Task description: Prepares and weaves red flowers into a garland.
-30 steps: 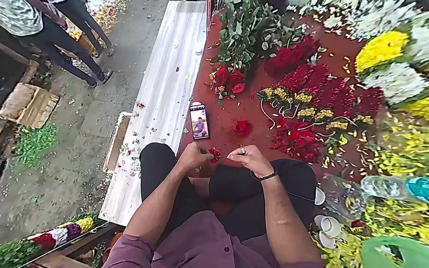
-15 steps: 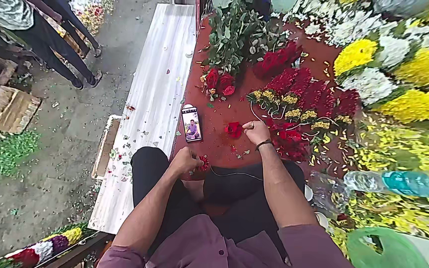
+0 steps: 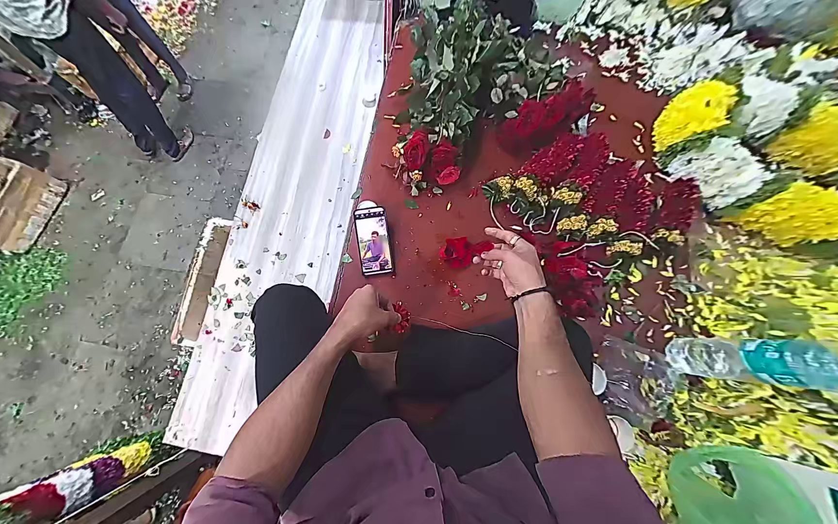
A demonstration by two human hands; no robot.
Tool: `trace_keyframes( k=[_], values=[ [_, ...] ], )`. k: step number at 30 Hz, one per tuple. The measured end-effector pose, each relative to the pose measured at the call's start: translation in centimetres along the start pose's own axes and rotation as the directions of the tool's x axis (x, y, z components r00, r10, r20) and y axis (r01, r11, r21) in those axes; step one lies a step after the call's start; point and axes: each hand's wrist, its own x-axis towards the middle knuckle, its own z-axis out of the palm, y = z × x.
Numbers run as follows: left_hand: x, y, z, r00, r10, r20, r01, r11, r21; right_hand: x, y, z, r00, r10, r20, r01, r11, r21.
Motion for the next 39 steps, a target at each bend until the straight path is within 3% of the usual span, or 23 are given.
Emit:
trace_keyframes(
  k=[9, 12, 22, 26, 33, 36, 39],
  values=[
    [-0.3, -0.3, 0.1, 1.000, -0.014, -0.003, 0.014, 1.000, -0.007, -7.8, -0.7, 2.8, 0.992, -0.122, 0.009, 0.121, 0.988, 0.095],
    [-0.1, -0.6, 0.4, 1.000, -0.015, -0.002, 0.015, 1.000, -0.014, -7.5, 0.3, 2.9, 0.993, -0.113, 0.025, 0.111, 0.992, 0.058],
    [0.8, -0.6, 1.1, 0.999, -0.052, 0.015, 0.052, 0.998, 0.024, -7.1, 1.5, 2.9, 0.956, -0.276, 0.099, 0.276, 0.961, 0.017],
    [0.9, -0.6, 1.3, 0.999, -0.052, 0.012, 0.052, 0.998, 0.022, -7.2, 1.6, 2.9, 0.909, -0.371, 0.189, 0.379, 0.925, -0.006],
    [0.6, -0.7, 1.2, 0.999, -0.038, -0.004, 0.038, 0.999, -0.012, -7.5, 1.5, 4.1, 0.900, -0.403, 0.167, 0.422, 0.900, -0.107],
    [0.4, -0.7, 1.2, 0.999, -0.021, -0.046, 0.020, 0.999, -0.027, -7.6, 1.7, 4.4, 0.878, -0.449, 0.166, 0.468, 0.878, -0.097],
    [0.3, -0.8, 1.5, 0.980, 0.023, -0.197, -0.048, 0.992, -0.118, -8.8, 1.2, 5.0, 0.870, -0.479, 0.116, 0.484, 0.874, -0.029]
  ],
)
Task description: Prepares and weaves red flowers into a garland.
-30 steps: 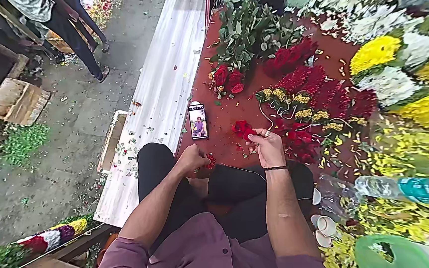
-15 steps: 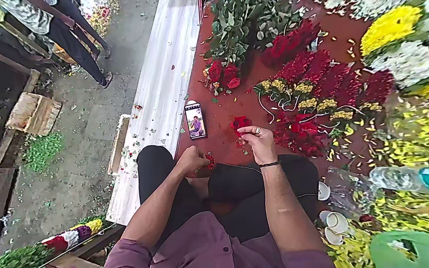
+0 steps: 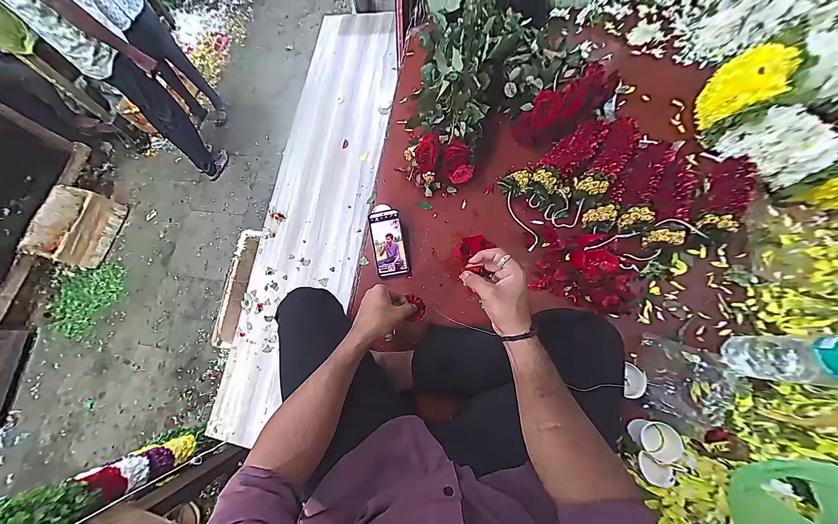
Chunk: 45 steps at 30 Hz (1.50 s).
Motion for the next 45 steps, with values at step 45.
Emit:
trace_keyframes(
  k=[45],
  values=[
    [-0.2, -0.5, -0.1, 0.996, -0.075, -0.056, 0.083, 0.984, 0.158, -3.9, -0.2, 1.6, 0.836, 0.205, 0.509, -0.094, 0.967, -0.235]
  ],
)
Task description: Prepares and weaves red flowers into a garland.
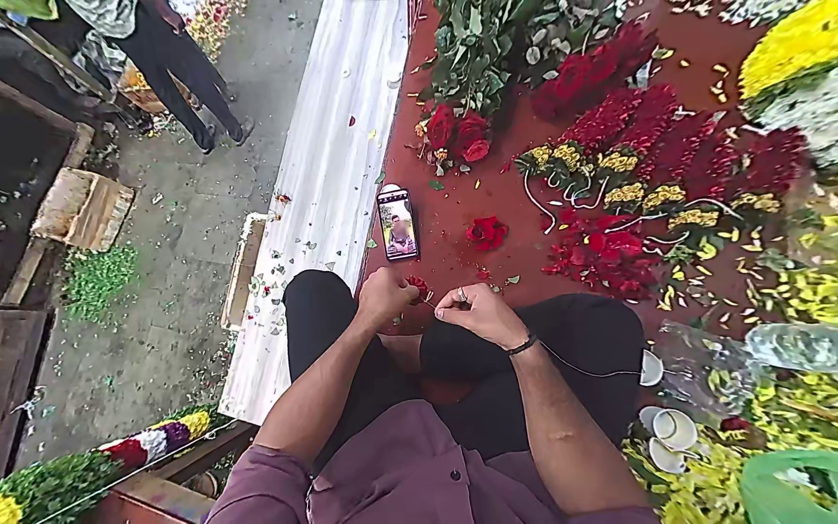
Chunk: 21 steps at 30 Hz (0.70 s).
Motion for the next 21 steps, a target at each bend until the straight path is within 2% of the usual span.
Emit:
trace_keyframes(
  k=[1, 2, 3, 4, 5, 6, 7, 8, 9, 10, 12, 14, 18, 21],
  values=[
    [-0.5, 0.4, 0.0, 0.996, 0.033, 0.086, -0.043, 0.993, 0.110, -0.1, -0.3, 0.1, 1.000, -0.022, -0.007, 0.022, 0.999, 0.045],
    [-1.2, 1.1, -0.1, 0.969, 0.081, 0.233, -0.123, 0.978, 0.171, -0.1, -0.4, 0.0, 0.999, -0.040, -0.019, 0.041, 0.996, 0.081],
    [-1.9, 1.7, -0.4, 0.902, 0.172, 0.397, -0.246, 0.958, 0.144, 0.1, -0.2, -0.2, 0.999, -0.048, -0.024, 0.050, 0.994, 0.097],
    [-2.5, 2.2, -0.8, 0.798, 0.305, 0.520, -0.363, 0.932, 0.010, 0.2, 0.1, -0.5, 0.999, -0.032, -0.018, 0.034, 0.994, 0.106],
    [-3.0, 2.3, -1.0, 0.695, 0.466, 0.547, -0.419, 0.881, -0.219, 0.3, 0.5, -0.9, 1.000, 0.002, 0.000, -0.002, 0.993, 0.122],
    [-3.3, 2.4, -1.0, 0.655, 0.582, 0.483, -0.384, 0.806, -0.450, 0.3, 0.9, -1.1, 0.999, 0.038, 0.024, -0.041, 0.987, 0.155],
    [-3.4, 2.4, -1.0, 0.710, 0.612, 0.348, -0.321, 0.722, -0.613, 0.1, 1.0, -1.1, 0.996, 0.074, 0.043, -0.081, 0.975, 0.208],
    [-3.2, 2.2, -0.8, 0.819, 0.544, 0.185, -0.282, 0.661, -0.695, -0.1, 1.0, -0.9, 0.995, 0.087, 0.050, -0.097, 0.963, 0.253],
    [-2.6, 2.0, -0.6, 0.909, 0.415, 0.034, -0.268, 0.646, -0.715, -0.1, 0.6, -0.8, 0.993, 0.085, 0.075, -0.103, 0.956, 0.275],
    [-1.8, 1.6, -0.4, 0.959, 0.271, -0.083, -0.256, 0.703, -0.663, 0.0, 0.2, -0.5, 0.994, 0.067, 0.091, -0.089, 0.962, 0.258],
    [-0.4, 0.5, 0.1, 0.975, 0.092, -0.202, -0.179, 0.862, -0.474, 0.3, -0.5, 0.0, 0.992, 0.026, 0.121, -0.049, 0.980, 0.194],
    [-0.1, 0.0, 0.3, 0.978, 0.048, -0.202, -0.116, 0.935, -0.336, 0.6, -0.6, 0.5, 0.990, -0.018, 0.143, -0.004, 0.988, 0.153],
    [-0.1, 0.6, 1.0, 0.983, 0.055, -0.177, -0.096, 0.967, -0.234, 0.4, -0.6, 1.1, 0.985, -0.061, 0.162, 0.030, 0.981, 0.191],
    [-0.1, 0.7, 0.8, 0.985, 0.089, -0.145, -0.113, 0.980, -0.166, 0.0, -0.7, 0.1, 0.998, -0.061, 0.006, 0.055, 0.937, 0.346]
  ],
)
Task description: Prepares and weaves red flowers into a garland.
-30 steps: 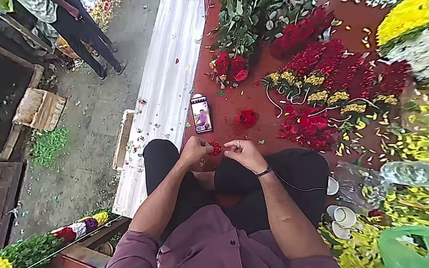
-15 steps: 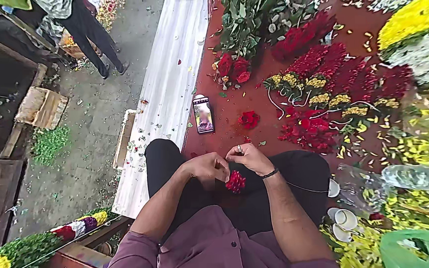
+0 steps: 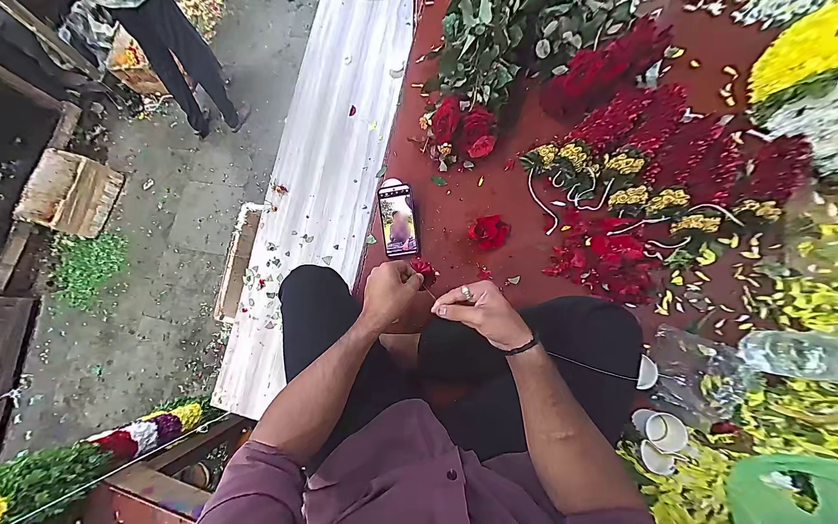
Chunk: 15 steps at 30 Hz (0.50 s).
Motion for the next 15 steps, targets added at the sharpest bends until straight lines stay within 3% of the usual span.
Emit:
trace_keyframes(
  k=[3, 5, 10, 15],
  values=[
    [0.0, -0.2, -0.2, 0.996, 0.053, 0.072, -0.056, 0.998, 0.037, 0.1, 0.2, -1.5, 0.957, 0.088, -0.276, -0.025, 0.974, 0.224],
    [-0.2, 0.1, -0.3, 0.991, 0.075, 0.108, -0.082, 0.995, 0.056, 0.2, 0.5, -2.2, 0.915, 0.167, -0.367, -0.051, 0.951, 0.305],
    [-0.1, -0.1, -0.4, 0.992, 0.037, 0.122, -0.041, 0.999, 0.028, -0.2, 0.0, -1.7, 0.930, 0.159, -0.331, -0.064, 0.957, 0.281],
    [-0.5, -0.6, -0.4, 0.992, -0.026, 0.124, 0.051, 0.978, -0.204, -0.3, 0.3, -2.2, 0.932, 0.164, -0.323, -0.076, 0.960, 0.269]
  ],
)
